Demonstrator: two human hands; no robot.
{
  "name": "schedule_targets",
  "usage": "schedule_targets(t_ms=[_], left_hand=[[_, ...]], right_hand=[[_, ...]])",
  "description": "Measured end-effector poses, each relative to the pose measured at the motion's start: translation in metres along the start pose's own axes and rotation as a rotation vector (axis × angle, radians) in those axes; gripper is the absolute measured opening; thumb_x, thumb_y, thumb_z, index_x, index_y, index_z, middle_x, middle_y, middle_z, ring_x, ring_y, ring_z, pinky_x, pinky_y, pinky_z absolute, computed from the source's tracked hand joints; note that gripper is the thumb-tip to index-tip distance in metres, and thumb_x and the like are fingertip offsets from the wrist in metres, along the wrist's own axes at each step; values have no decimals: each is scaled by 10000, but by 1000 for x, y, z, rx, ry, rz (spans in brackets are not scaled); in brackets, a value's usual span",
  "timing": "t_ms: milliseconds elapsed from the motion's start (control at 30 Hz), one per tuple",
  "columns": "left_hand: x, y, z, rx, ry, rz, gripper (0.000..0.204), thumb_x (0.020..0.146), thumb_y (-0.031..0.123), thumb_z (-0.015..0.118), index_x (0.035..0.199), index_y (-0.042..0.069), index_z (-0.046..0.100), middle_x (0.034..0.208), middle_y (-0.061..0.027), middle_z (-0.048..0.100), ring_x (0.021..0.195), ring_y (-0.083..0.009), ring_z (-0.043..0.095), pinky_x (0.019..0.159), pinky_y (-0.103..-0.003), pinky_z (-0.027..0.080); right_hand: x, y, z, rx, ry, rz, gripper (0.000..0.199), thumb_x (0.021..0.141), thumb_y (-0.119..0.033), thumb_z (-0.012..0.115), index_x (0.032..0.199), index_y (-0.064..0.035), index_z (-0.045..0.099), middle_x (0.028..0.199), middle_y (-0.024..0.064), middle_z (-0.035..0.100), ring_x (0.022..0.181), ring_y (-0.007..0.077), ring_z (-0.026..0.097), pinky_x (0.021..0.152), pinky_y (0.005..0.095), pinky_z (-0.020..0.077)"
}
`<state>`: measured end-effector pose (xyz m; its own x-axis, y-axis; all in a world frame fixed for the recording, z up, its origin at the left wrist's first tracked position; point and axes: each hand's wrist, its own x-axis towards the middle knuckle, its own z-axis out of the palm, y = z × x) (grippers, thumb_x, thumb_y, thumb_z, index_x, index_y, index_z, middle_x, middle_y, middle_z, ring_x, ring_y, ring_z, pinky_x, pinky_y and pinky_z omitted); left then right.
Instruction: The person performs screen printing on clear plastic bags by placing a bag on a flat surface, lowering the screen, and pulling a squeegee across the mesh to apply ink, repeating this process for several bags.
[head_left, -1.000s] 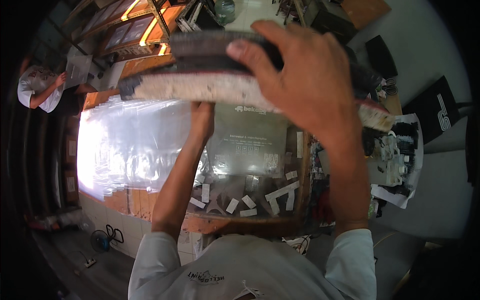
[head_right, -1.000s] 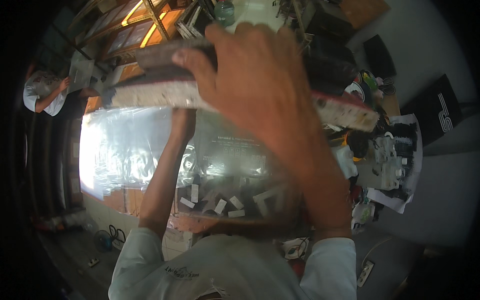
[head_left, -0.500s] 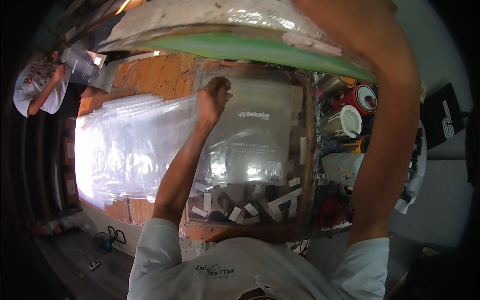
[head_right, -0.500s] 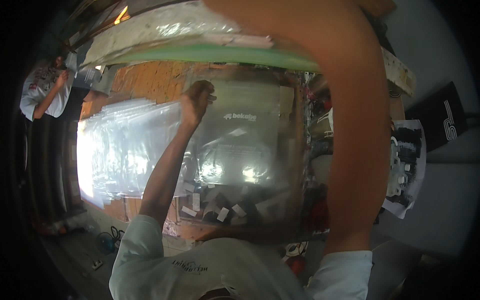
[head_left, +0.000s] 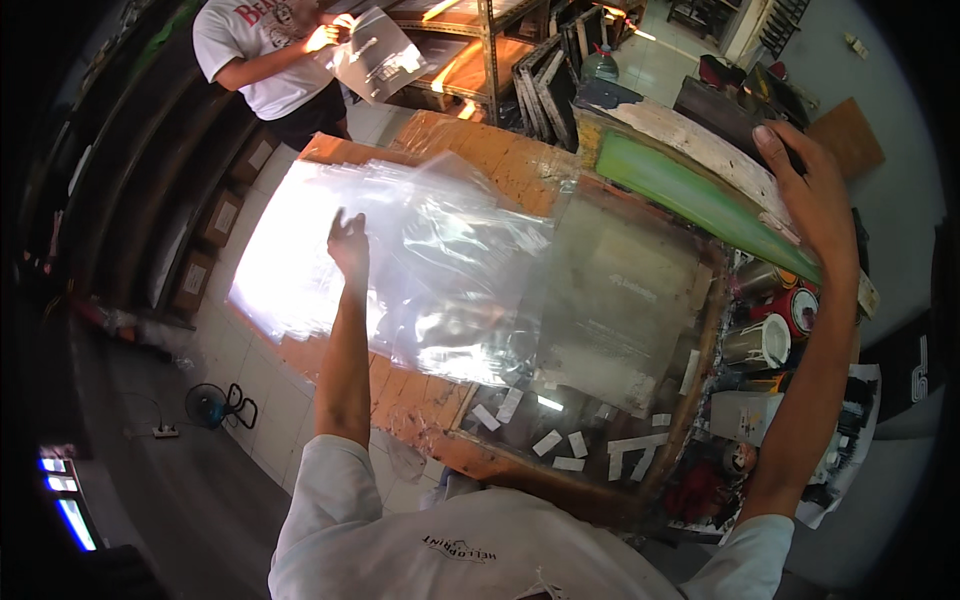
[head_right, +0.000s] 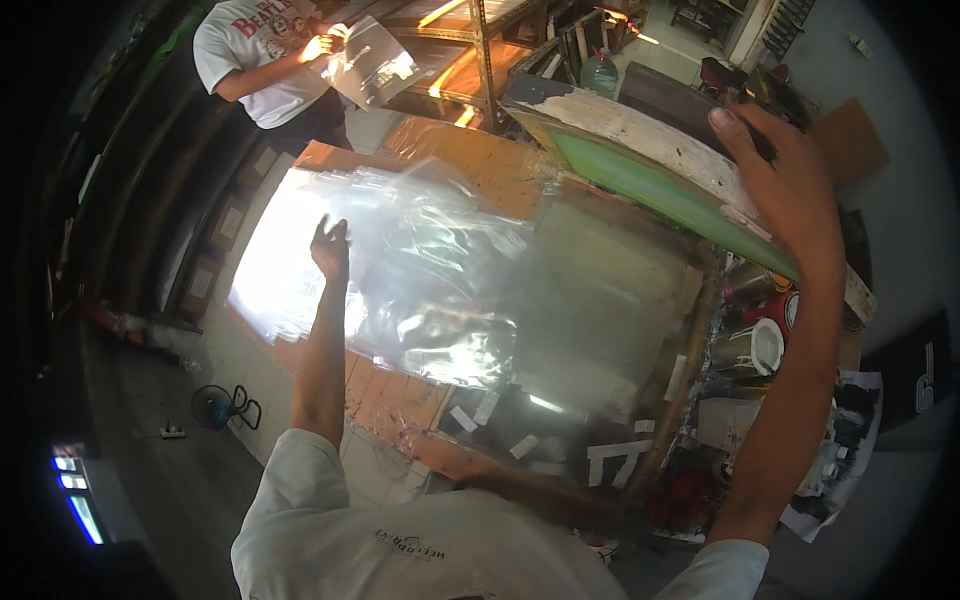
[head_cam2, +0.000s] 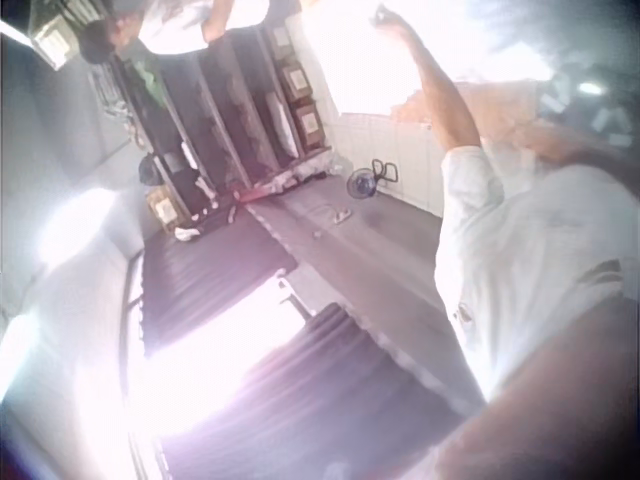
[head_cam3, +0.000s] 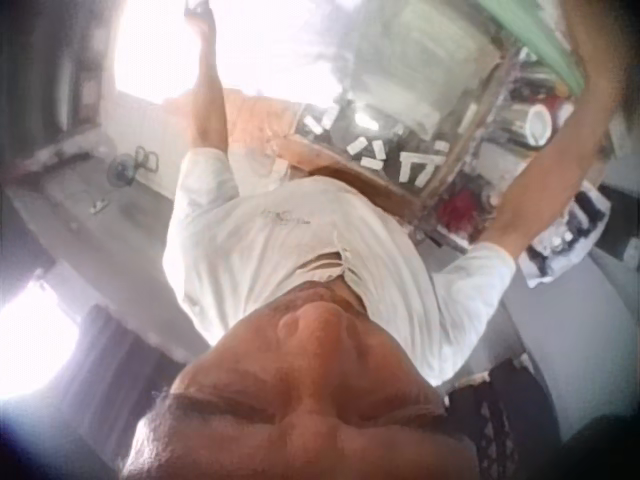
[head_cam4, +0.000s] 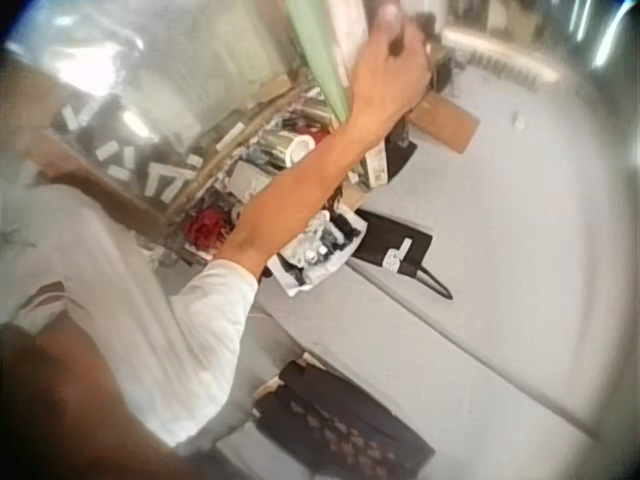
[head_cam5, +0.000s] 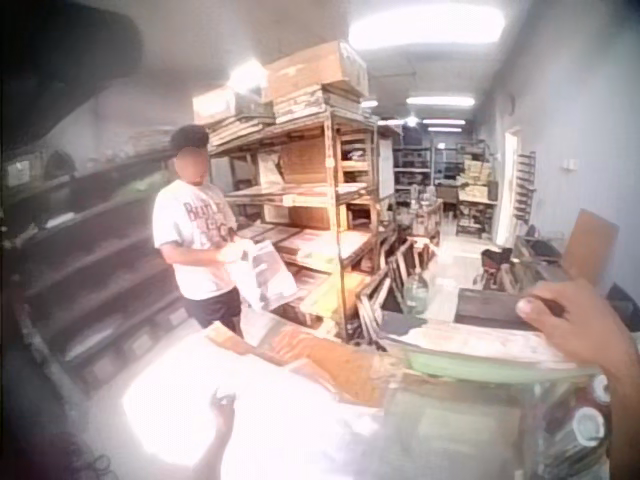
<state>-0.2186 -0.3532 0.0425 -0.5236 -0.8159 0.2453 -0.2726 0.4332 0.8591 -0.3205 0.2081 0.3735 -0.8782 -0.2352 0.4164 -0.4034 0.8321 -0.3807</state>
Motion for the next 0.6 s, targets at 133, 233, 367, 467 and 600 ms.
schedule_targets(t_ms=[133, 233, 367, 467, 600], left_hand=[[-89, -6, 4, 157, -8, 511, 417, 1039, 240, 606, 1359, -27, 578, 1444, -313, 529, 1400, -439, 448, 1195, -495, 323], [-247, 3, 49, 676, -655, 824, 632, 947, 401, 718, 1477, 111, 534, 1668, -224, 277, 1592, -414, 134, 1202, -752, 67], [-355, 39, 109, 415, -904, 845, 776, 988, 438, 633, 1620, 94, 341, 1707, -213, 204, 1599, -405, 118, 1210, -736, 66], [-387, 79, 154, 322, -948, 938, 772, 992, 440, 627, 1615, 83, 341, 1705, -220, 202, 1597, -400, 130, 1216, -726, 66], [-410, 110, 176, 232, -1037, 997, 753, 1001, 414, 615, 1600, 46, 347, 1683, -248, 242, 1588, -418, 159, 1226, -704, 69]], right_hand=[[-4, -5, -5, -101, -2, 29, 652, 982, -615, 590, 1239, -30, 725, 1087, 185, 745, 999, 293, 700, 954, 375, 500], [-5, -9, -5, -139, -44, 68, 650, 983, -613, 595, 1246, -33, 725, 1128, 187, 746, 1051, 298, 702, 979, 377, 501], [-9, -13, 0, -189, 52, 29, 668, 965, -638, 605, 1270, -56, 725, 1130, 212, 754, 1030, 298, 726, 958, 384, 523], [-12, -16, -7, -104, -54, -91, 535, 1020, -558, 560, 999, -42, 699, 877, 125, 666, 811, 238, 637, 794, 389, 531], [-21, -18, -27, -65, -205, -49, 573, 1092, -500, 468, 890, -11, 689, 717, 60, 594, 678, 179, 594, 693, 392, 566]])
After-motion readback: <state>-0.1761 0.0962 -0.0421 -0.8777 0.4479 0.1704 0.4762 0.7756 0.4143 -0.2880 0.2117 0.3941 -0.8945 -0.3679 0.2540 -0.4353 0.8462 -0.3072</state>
